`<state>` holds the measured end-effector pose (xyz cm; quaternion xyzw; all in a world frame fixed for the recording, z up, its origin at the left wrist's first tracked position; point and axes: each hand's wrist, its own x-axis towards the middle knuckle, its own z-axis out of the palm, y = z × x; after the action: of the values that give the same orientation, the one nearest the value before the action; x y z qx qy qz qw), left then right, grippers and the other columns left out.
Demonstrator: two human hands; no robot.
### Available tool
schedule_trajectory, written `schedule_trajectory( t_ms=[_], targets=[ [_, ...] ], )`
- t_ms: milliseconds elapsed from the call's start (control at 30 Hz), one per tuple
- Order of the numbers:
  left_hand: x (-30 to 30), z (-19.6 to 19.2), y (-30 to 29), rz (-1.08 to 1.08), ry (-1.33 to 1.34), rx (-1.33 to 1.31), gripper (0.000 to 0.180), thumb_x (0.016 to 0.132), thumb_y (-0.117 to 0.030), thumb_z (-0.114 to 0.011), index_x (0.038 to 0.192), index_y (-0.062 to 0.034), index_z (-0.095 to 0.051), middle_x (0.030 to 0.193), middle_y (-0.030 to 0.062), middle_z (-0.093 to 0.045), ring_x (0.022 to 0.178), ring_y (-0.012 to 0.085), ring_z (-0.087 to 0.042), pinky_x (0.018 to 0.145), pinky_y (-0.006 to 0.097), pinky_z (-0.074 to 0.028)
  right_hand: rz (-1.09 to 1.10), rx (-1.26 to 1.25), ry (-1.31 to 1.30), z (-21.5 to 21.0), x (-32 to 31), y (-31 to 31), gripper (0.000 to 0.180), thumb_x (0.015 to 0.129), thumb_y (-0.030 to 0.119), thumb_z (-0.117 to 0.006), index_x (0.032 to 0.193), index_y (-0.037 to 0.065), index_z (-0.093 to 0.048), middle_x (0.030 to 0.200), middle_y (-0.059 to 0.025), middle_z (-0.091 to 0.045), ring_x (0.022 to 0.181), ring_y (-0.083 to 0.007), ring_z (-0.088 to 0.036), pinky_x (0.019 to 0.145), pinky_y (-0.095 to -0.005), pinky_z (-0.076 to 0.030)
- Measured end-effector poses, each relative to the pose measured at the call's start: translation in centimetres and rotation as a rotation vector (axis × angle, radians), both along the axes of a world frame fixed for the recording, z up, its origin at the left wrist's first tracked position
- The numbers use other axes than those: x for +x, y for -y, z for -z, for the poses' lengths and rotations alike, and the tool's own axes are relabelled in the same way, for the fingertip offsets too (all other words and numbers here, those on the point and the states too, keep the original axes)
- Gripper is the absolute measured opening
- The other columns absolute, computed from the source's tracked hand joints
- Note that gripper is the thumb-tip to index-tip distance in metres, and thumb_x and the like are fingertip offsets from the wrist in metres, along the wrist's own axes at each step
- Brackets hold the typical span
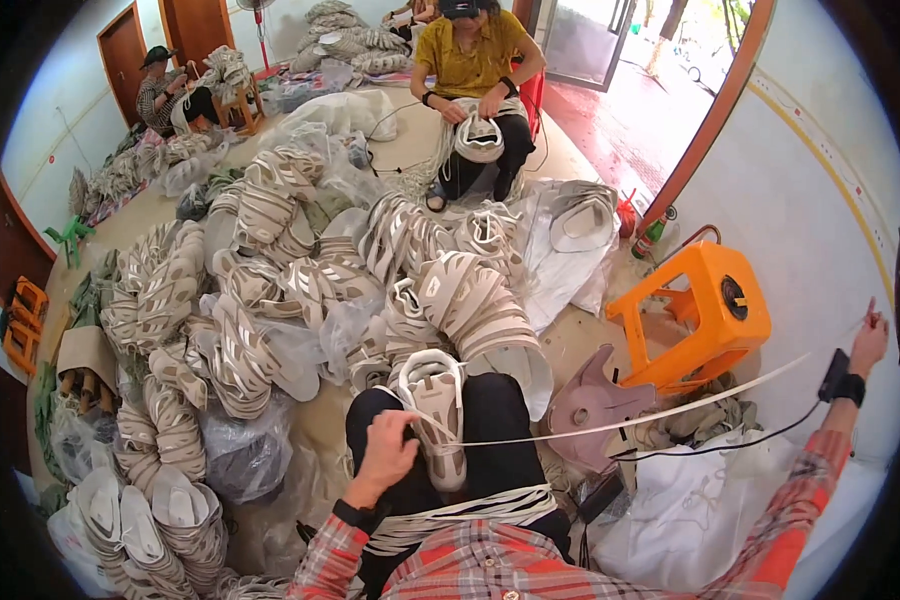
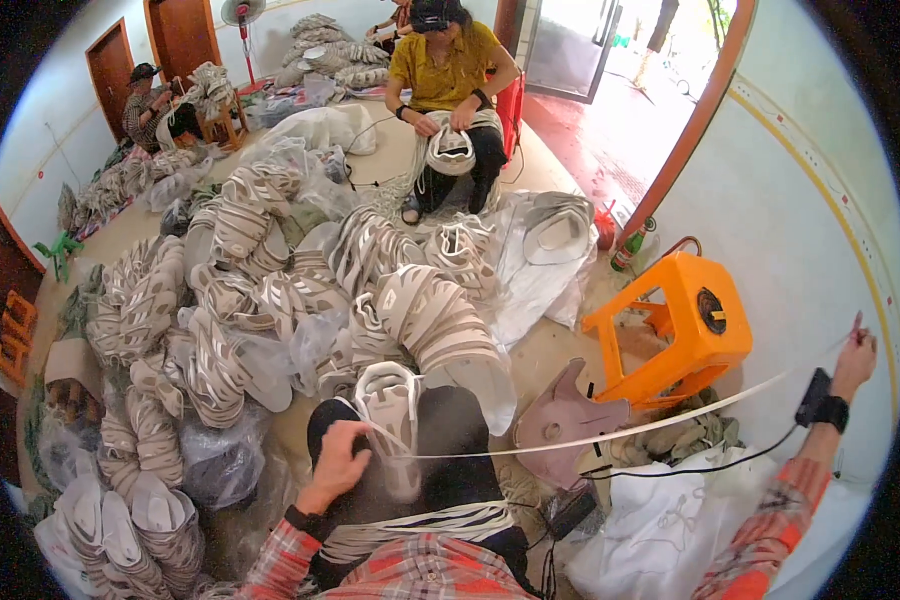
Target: The recorder is lacing white shoes while sitting in a factory or workshop surrounded by piles of footwear.
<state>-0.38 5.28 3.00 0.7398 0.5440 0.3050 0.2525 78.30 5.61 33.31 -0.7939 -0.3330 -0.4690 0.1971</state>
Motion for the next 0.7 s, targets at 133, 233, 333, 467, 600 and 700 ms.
schedule_trajectory(
  t_ms=[133, 233, 333, 467, 600, 700],
  targets=[
    [0.3, 0.3, -1.3, -0.033, 0.024, 0.070, 0.027, 0.068, -0.002, -0.061, 0.094, -0.0069, -0.055, 0.093, 0.0095, -0.051, 0.090, 0.0256, -0.049, 0.078, 0.038, -0.038, -0.996, 0.598, -0.791, 7.3, -2.7, -3.4, 0.017, 0.089, 0.017, -0.046, 0.088, 0.002, -0.055, 0.085, -0.0051, -0.055, 0.079, -0.0160, -0.053, 0.072, -0.0316, -0.045],
    [1.1, -0.3, -2.6, 0.067, -0.221, 0.215, 0.022, 0.070, -0.008, -0.062, 0.091, -0.0063, -0.055, 0.094, 0.0086, -0.050, 0.092, 0.0269, -0.048, 0.078, 0.037, -0.038, -0.917, -0.087, -0.776, 17.2, -20.3, -5.6, 0.012, 0.080, 0.005, -0.050, 0.091, 0.003, -0.055, 0.087, -0.0090, -0.057, 0.083, -0.0201, -0.054, 0.076, -0.0336, -0.043],
    [0.8, 0.1, -4.0, 0.284, -0.480, 0.378, 0.013, 0.074, -0.011, -0.054, 0.087, -0.0070, -0.053, 0.089, 0.0082, -0.051, 0.091, 0.0256, -0.049, 0.077, 0.036, -0.038, -0.940, -0.289, -1.104, 26.6, -33.7, -5.8, 0.018, 0.080, -0.002, -0.054, 0.097, 0.000, -0.059, 0.091, -0.0042, -0.059, 0.087, -0.0145, -0.058, 0.079, -0.0278, -0.047],
    [-0.2, -1.7, -3.3, 0.473, -0.543, 0.271, 0.009, 0.074, -0.009, -0.053, 0.083, -0.0066, -0.051, 0.081, 0.0094, -0.055, 0.081, 0.0258, -0.055, 0.070, 0.035, -0.042, -1.581, -0.414, -1.165, 28.6, -50.9, -4.1, 0.024, 0.077, -0.004, -0.047, 0.096, -0.001, -0.062, 0.086, -0.0104, -0.063, 0.071, -0.0181, -0.063, 0.068, -0.0270, -0.049],
    [-6.3, -2.1, -1.3, 0.344, -0.483, -0.051, 0.010, 0.077, -0.012, -0.050, 0.085, -0.0082, -0.051, 0.071, 0.0125, -0.058, 0.070, 0.0334, -0.059, 0.055, 0.040, -0.045, -1.427, -0.677, -0.583, 32.0, -56.2, -2.6, 0.010, 0.069, 0.006, -0.053, 0.077, 0.008, -0.058, 0.074, -0.0092, -0.051, 0.074, -0.0258, -0.051, 0.064, -0.0372, -0.040],
    [-9.8, -1.1, 1.5, 0.036, -0.461, -0.116, 0.015, 0.075, -0.013, -0.053, 0.088, -0.0075, -0.056, 0.074, 0.0109, -0.053, 0.065, 0.0301, -0.052, 0.058, 0.038, -0.042, -1.391, -0.742, -0.455, 31.2, -57.0, -1.4, 0.009, 0.067, 0.007, -0.055, 0.075, 0.008, -0.057, 0.077, -0.0073, -0.050, 0.078, -0.0251, -0.048, 0.066, -0.0355, -0.037]
  ],
)
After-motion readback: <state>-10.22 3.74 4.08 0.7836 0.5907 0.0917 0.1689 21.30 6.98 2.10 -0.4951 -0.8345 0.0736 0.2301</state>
